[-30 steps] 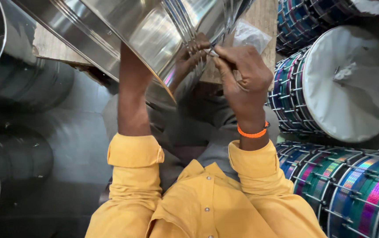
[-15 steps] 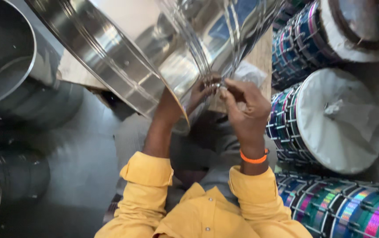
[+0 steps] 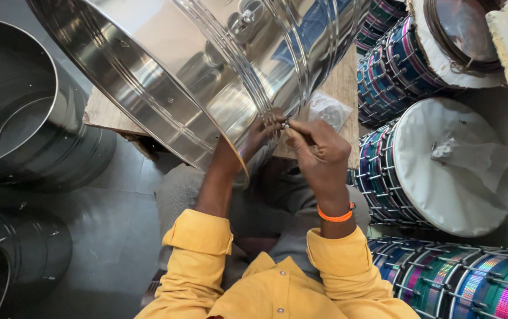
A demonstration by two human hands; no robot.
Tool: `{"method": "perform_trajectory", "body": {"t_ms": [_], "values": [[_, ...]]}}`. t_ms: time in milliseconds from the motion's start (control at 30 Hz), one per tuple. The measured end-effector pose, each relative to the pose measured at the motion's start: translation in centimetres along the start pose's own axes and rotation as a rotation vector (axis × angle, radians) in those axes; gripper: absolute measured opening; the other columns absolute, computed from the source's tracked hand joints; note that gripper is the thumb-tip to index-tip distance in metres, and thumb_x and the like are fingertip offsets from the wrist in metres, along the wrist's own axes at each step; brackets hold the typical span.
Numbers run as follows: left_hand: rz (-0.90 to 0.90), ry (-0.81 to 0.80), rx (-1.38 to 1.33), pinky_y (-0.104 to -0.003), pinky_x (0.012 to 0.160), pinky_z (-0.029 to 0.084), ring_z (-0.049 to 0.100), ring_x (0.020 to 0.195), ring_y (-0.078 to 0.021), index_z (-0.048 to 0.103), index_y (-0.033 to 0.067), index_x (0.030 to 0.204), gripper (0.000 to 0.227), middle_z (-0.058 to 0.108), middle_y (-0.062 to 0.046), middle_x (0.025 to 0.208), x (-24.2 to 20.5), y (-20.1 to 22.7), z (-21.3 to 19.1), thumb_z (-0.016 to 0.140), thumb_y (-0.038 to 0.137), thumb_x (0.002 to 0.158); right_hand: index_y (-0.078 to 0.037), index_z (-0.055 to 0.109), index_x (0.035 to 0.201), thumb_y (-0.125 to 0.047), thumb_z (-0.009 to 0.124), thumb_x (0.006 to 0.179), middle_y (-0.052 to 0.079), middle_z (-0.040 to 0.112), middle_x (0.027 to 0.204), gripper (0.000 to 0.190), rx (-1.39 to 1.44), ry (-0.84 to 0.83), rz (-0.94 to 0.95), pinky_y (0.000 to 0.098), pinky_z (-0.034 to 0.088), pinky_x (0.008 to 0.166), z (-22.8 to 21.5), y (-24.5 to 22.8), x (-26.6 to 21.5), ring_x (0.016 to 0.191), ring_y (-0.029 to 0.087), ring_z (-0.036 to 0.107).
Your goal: The person sits on the floor and installs metal lugs onto a large shiny drum shell using a small tool. They repeatedly pick up lugs from a plastic bag, position them on the shell, and tighten them.
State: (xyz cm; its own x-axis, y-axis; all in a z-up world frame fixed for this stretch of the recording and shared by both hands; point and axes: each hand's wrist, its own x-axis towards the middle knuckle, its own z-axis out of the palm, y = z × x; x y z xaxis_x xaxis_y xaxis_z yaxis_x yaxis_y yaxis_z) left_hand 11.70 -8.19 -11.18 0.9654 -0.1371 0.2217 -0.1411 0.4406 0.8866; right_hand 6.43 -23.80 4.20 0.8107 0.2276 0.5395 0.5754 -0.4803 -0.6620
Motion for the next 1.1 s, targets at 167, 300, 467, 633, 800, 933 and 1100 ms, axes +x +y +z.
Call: {"method": "perform_trajectory", "body": {"t_ms": [167, 300, 467, 633, 800, 933, 1100], "values": [[-0.018, 0.024, 0.023, -0.031, 0.102, 0.054, 0.065, 0.116, -0.0192, 0.061, -0.0090, 0.126, 0.026, 0.067, -0.012, 0.122, -0.4, 2.7, 1.1, 0.057, -0.001, 0.102, 0.000, 0.074, 0.109, 0.002, 0.075, 0.094, 0.008, 0.071, 0.088, 0.015, 0.040, -0.016, 0.032, 0.0245, 0.054, 0.065, -0.1, -0.1, 0.2, 0.075, 0.013, 0.074], [0.067, 0.013, 0.209, -0.031, 0.102, 0.055, 0.065, 0.115, -0.0212, 0.063, -0.0095, 0.126, 0.026, 0.068, -0.015, 0.122, -0.7, 4.5, 1.2, 0.059, 0.000, 0.101, 0.001, 0.073, 0.109, 0.003, 0.075, 0.095, 0.009, 0.071, 0.089, 0.014, 0.018, -0.018, 0.008, 0.0243, 0.055, 0.066, -0.2, -0.1, 0.1, 0.076, 0.014, 0.074], [0.068, 0.014, 0.556, -0.028, 0.104, 0.054, 0.066, 0.121, -0.0153, 0.058, -0.0026, 0.133, 0.035, 0.069, -0.007, 0.131, -0.2, 2.3, 0.1, 0.060, 0.013, 0.102, 0.001, 0.073, 0.109, 0.004, 0.074, 0.095, 0.009, 0.071, 0.091, 0.014, 0.064, -0.001, 0.052, 0.0234, 0.056, 0.066, 0.1, 0.2, -0.2, 0.079, 0.014, 0.076], [0.083, -0.022, 0.382, -0.030, 0.110, 0.046, 0.062, 0.126, -0.0159, 0.065, 0.0040, 0.133, 0.035, 0.069, -0.004, 0.131, 2.7, -3.6, 0.7, 0.063, 0.025, 0.104, 0.003, 0.072, 0.110, 0.004, 0.073, 0.096, 0.008, 0.073, 0.097, 0.014, 0.126, 0.026, 0.081, 0.0232, 0.058, 0.070, 0.5, 0.4, -0.4, 0.083, 0.014, 0.076], [0.047, 0.023, 0.604, -0.027, 0.104, 0.049, 0.067, 0.116, -0.0109, 0.069, 0.0070, 0.129, 0.037, 0.075, 0.000, 0.122, 0.2, 0.3, 1.0, 0.066, 0.029, 0.100, 0.003, 0.072, 0.109, 0.005, 0.073, 0.097, 0.008, 0.072, 0.093, 0.013, 0.079, 0.034, 0.090, 0.0228, 0.057, 0.070, 0.6, 0.5, -0.6, 0.082, 0.014, 0.076], [0.091, -0.064, 0.415, -0.028, 0.104, 0.051, 0.067, 0.117, -0.0121, 0.066, 0.0046, 0.132, 0.037, 0.073, -0.002, 0.125, 0.0, 1.4, 1.0, 0.066, 0.027, 0.102, 0.004, 0.072, 0.110, 0.006, 0.073, 0.097, 0.009, 0.072, 0.094, 0.013, 0.059, 0.031, 0.053, 0.0227, 0.058, 0.070, 0.5, 0.5, -0.7, 0.082, 0.014, 0.076], [0.112, -0.194, -0.002, -0.029, 0.114, 0.047, 0.059, 0.130, -0.0122, 0.060, 0.0070, 0.139, 0.035, 0.066, -0.002, 0.133, 1.9, -6.1, -0.1, 0.061, 0.025, 0.109, 0.004, 0.071, 0.110, 0.005, 0.074, 0.098, 0.008, 0.071, 0.094, 0.012, 0.073, 0.023, 0.051, 0.0227, 0.057, 0.071, 0.4, 0.5, -0.6, 0.083, 0.013, 0.075]]}}
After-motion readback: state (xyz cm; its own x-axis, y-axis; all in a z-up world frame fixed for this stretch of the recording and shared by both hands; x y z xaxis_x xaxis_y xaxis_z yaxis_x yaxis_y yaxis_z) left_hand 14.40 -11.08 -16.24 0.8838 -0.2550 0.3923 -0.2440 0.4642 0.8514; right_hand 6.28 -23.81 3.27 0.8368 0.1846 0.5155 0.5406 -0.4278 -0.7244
